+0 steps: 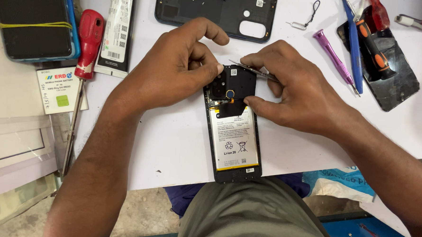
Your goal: The person pries the battery out of an opened smartphone using a purple pry tool, working it loose around the frame. They then use a screwdriver on the phone and lift out the camera module assembly, continuing the teardown on the workbench.
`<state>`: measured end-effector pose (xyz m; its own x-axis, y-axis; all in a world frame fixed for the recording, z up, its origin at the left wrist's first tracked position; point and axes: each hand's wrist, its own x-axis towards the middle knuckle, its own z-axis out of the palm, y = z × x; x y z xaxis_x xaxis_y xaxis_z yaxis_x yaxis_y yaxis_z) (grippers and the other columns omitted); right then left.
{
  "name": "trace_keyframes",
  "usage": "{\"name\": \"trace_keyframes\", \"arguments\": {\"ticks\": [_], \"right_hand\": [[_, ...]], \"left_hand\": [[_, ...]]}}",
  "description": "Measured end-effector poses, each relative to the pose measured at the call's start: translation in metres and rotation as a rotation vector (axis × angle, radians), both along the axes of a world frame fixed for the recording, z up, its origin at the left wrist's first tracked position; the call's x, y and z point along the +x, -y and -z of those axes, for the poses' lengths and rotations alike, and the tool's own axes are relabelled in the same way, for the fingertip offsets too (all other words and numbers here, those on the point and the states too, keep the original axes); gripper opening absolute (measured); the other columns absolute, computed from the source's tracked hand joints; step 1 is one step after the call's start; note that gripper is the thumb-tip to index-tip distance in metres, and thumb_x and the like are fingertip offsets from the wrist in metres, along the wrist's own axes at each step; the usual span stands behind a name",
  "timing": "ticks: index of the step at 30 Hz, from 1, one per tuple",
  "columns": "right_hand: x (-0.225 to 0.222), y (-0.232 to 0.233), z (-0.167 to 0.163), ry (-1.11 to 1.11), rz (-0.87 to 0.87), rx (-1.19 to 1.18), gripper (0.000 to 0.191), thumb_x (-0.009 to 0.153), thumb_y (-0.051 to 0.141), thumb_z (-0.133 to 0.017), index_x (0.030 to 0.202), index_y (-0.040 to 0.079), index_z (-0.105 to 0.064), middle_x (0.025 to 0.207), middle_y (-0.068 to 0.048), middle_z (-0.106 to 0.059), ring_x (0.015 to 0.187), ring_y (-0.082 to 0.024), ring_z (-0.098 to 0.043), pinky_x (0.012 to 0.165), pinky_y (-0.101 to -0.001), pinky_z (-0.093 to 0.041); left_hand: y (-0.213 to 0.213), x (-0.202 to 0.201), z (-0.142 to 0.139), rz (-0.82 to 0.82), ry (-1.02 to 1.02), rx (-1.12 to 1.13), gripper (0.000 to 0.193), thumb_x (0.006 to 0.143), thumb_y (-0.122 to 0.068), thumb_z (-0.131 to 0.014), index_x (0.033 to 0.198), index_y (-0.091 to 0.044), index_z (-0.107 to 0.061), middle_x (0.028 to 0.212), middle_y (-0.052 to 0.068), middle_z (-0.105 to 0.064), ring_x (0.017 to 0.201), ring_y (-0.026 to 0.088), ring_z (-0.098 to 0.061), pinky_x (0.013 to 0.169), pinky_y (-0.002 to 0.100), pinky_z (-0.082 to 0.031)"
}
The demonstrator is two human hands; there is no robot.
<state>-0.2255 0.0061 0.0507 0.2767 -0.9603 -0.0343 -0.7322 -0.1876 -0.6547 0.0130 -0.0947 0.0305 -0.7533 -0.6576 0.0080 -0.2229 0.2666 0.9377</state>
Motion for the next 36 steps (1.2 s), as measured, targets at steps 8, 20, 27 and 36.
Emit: {"name": "trace_keyframes", "arguments": {"ticks": [8, 20, 27, 36], "right_hand": [[0.0, -0.003, -0.002, -0.052, 0.003, -0.085, 0.064, 0.078, 0.015, -0.084, 0.137, 0.009, -0.062, 0.113, -0.009, -0.058, 0.069, -0.014, -0.057, 0.06, -0.0309, -0.052], [-0.011, -0.008, 0.001, -0.064, 0.005, -0.163, 0.063, 0.08, 0.013, -0.085, 0.138, 0.009, -0.064, 0.116, -0.008, -0.058, 0.073, -0.012, -0.055, 0.061, -0.0282, -0.05], [-0.018, -0.013, -0.004, -0.06, -0.027, -0.154, 0.062, 0.079, 0.013, -0.085, 0.138, 0.009, -0.064, 0.115, -0.008, -0.057, 0.074, -0.011, -0.054, 0.061, -0.0279, -0.049], [-0.024, -0.014, -0.012, -0.059, 0.026, -0.188, 0.06, 0.082, 0.012, -0.085, 0.139, 0.011, -0.066, 0.114, -0.006, -0.056, 0.075, -0.01, -0.053, 0.06, -0.0271, -0.046]], "left_hand": [[0.0, 0.0, 0.002, -0.009, -0.089, 0.025, 0.033, 0.099, -0.007, -0.064, 0.131, -0.004, -0.054, 0.077, 0.002, -0.073, 0.068, 0.002, -0.064, 0.062, 0.022, -0.047], [0.001, -0.001, 0.007, 0.016, -0.063, -0.03, 0.022, 0.107, -0.016, -0.06, 0.125, -0.003, -0.058, 0.074, 0.001, -0.07, 0.066, 0.005, -0.059, 0.059, 0.025, -0.043], [0.002, -0.001, 0.013, 0.019, -0.115, -0.053, 0.022, 0.109, -0.017, -0.056, 0.124, -0.002, -0.059, 0.088, 0.004, -0.071, 0.086, 0.008, -0.071, 0.073, 0.026, -0.056], [0.004, -0.002, 0.018, 0.025, -0.222, -0.017, 0.021, 0.115, -0.021, -0.054, 0.118, -0.002, -0.062, 0.097, 0.002, -0.066, 0.093, 0.009, -0.07, 0.082, 0.026, -0.06]]}}
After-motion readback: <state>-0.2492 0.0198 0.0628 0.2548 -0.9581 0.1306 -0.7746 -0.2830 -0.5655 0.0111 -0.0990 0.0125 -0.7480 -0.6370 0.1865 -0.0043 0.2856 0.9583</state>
